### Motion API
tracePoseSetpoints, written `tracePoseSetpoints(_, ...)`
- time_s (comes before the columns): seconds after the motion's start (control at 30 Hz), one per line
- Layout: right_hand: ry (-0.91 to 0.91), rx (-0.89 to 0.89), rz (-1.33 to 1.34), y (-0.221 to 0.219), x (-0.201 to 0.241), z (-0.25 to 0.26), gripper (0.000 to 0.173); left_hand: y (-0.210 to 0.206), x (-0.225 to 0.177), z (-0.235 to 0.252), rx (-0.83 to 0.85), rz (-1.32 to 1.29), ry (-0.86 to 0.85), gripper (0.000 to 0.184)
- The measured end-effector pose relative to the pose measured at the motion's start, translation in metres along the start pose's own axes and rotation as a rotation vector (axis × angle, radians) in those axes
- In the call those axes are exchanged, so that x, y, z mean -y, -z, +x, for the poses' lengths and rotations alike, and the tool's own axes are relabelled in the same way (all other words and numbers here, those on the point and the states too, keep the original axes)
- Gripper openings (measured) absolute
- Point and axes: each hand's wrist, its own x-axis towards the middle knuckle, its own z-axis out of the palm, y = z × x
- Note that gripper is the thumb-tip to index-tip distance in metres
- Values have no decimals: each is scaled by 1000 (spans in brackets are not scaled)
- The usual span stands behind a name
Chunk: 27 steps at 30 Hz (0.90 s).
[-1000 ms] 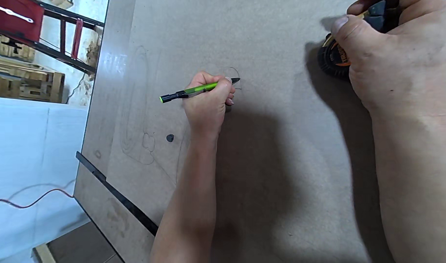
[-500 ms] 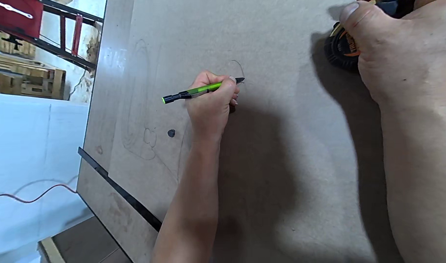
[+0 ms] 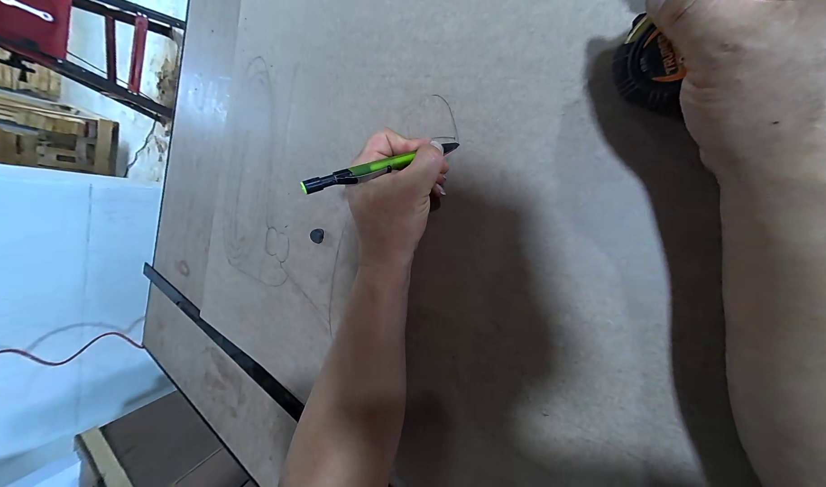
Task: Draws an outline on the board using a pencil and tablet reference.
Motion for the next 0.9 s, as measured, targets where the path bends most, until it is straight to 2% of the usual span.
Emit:
tracePoseSetpoints(0.17, 43, 28, 114, -2, -5, 0, 30, 2, 0, -6, 4, 8, 0, 14)
tracePoseSetpoints(0.47, 19, 33, 76, -1, -7, -2, 29, 6, -1, -17, 22, 24, -5, 13)
tracePoseSetpoints(0.53, 45, 64, 84, -1, -26, 0, 26, 6, -1, -20, 22, 25, -2, 13)
tracePoseSetpoints(0.6, 48, 138, 144, 0, -60, 5, 14, 7, -1, -23, 23, 27, 6, 13)
tracePoseSetpoints(0.67, 17, 145, 182, -1, -72, 8, 11, 8, -1, -25, 23, 21, 13, 13)
tracePoseSetpoints(0.9, -53, 102, 101, 0, -75, 9, 19, 11, -1, -34, 32, 10, 11, 12)
